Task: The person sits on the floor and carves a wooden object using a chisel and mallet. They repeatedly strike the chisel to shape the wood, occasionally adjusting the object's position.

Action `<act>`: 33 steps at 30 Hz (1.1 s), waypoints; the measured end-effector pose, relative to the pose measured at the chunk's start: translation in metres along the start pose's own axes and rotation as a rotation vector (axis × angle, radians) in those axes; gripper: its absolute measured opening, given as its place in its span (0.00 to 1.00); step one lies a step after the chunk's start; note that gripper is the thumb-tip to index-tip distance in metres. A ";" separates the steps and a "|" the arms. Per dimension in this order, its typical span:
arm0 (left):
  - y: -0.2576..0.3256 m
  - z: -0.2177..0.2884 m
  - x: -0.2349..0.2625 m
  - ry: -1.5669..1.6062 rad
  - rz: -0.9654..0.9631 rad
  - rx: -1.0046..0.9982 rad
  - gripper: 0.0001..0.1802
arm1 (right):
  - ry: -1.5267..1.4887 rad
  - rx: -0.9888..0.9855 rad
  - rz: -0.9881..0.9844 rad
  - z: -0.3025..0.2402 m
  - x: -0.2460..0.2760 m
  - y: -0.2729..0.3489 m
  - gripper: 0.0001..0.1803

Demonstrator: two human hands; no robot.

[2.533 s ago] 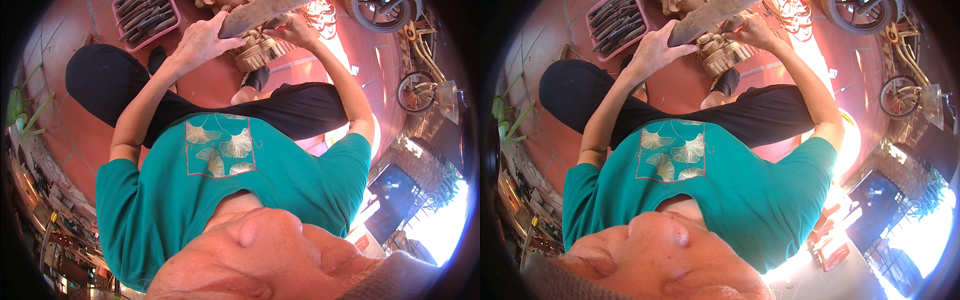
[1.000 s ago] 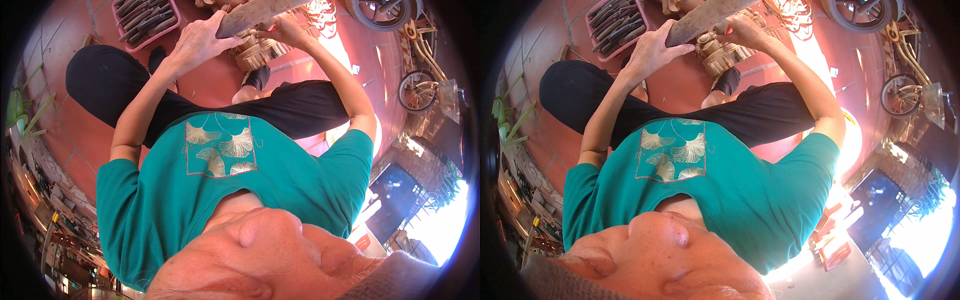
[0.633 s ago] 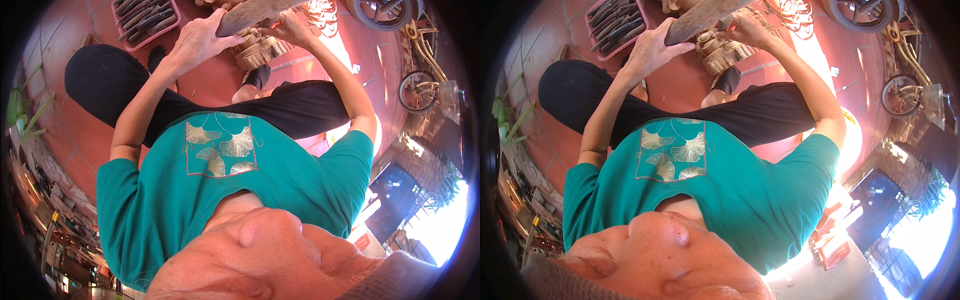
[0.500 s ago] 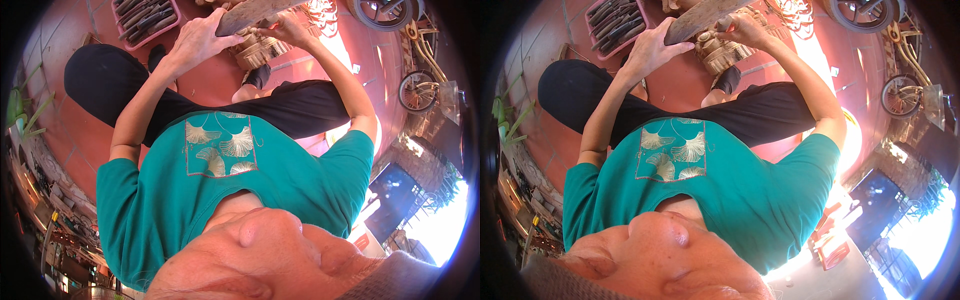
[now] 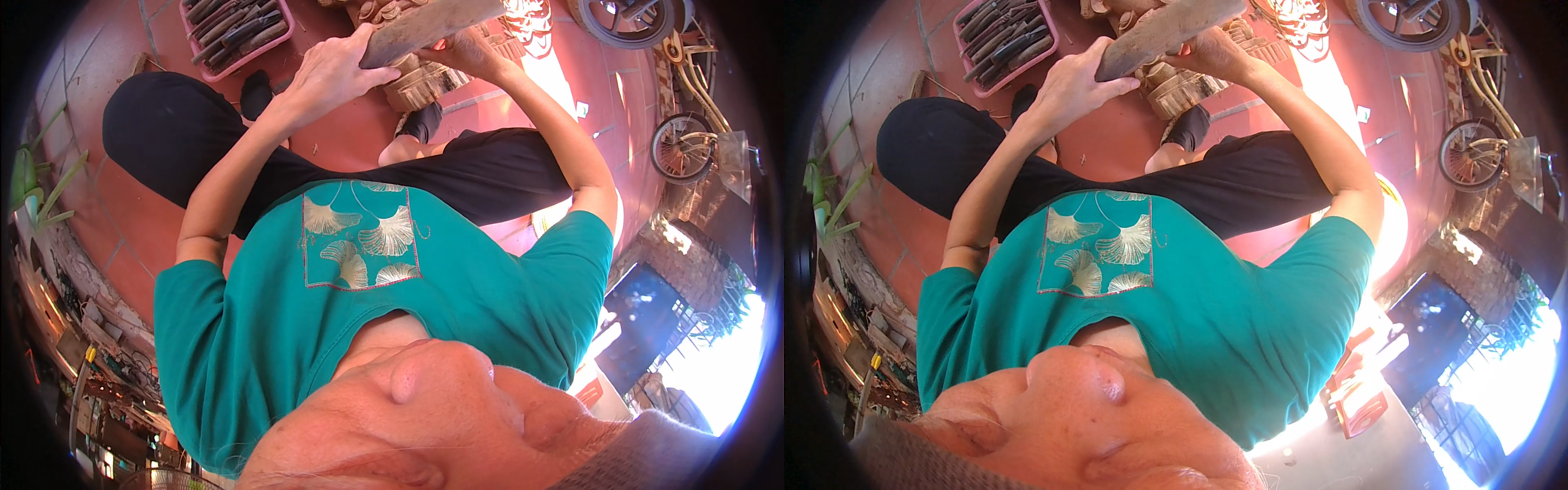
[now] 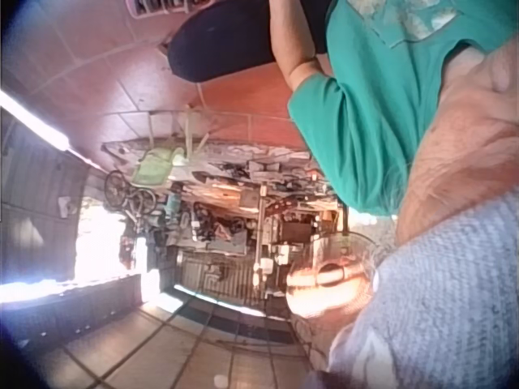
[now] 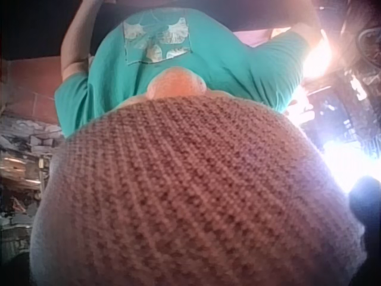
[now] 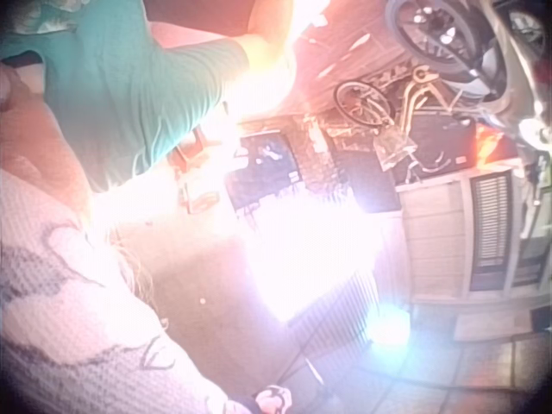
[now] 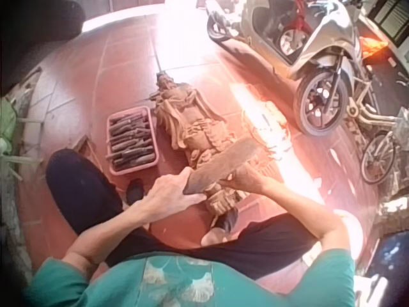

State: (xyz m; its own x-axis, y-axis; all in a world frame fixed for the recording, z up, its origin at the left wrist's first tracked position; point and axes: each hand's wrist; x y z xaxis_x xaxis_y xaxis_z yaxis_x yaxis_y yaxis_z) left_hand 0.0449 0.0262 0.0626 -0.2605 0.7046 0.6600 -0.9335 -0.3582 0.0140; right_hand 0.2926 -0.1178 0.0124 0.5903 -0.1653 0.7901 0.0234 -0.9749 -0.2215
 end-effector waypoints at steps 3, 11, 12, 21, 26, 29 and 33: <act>0.000 -0.003 0.000 -0.020 0.009 -0.032 0.32 | -0.020 0.016 0.007 0.004 -0.004 0.000 0.12; 0.007 0.003 -0.008 0.061 0.043 -0.054 0.31 | -0.024 0.088 0.071 -0.017 0.005 -0.008 0.11; 0.004 0.001 -0.007 -0.010 -0.006 -0.031 0.31 | 0.009 0.093 0.073 -0.014 0.005 -0.006 0.11; 0.000 -0.012 0.002 0.083 0.130 -0.050 0.36 | -0.163 -0.445 -0.133 0.015 0.035 0.006 0.10; -0.001 -0.011 0.000 0.064 0.105 -0.039 0.37 | -0.155 -0.369 -0.139 0.013 0.031 0.007 0.10; 0.000 -0.011 -0.001 0.046 0.096 -0.043 0.37 | -0.080 -0.365 -0.186 0.007 0.032 0.004 0.12; 0.001 -0.010 -0.001 0.057 0.080 -0.057 0.36 | -0.122 -0.358 -0.154 0.006 0.032 0.004 0.14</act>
State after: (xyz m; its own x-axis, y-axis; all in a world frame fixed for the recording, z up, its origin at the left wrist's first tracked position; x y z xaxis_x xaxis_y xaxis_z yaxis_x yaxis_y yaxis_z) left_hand 0.0422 0.0315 0.0548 -0.3471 0.7093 0.6136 -0.9211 -0.3807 -0.0809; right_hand 0.3160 -0.1264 0.0336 0.6937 -0.0151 0.7201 -0.1505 -0.9807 0.1245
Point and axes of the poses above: each hand's wrist, its own y-axis away from the middle knuckle, its own x-axis out of the back of the hand, z = x × y, and after that the axes turned 2 degrees about z, right-handed
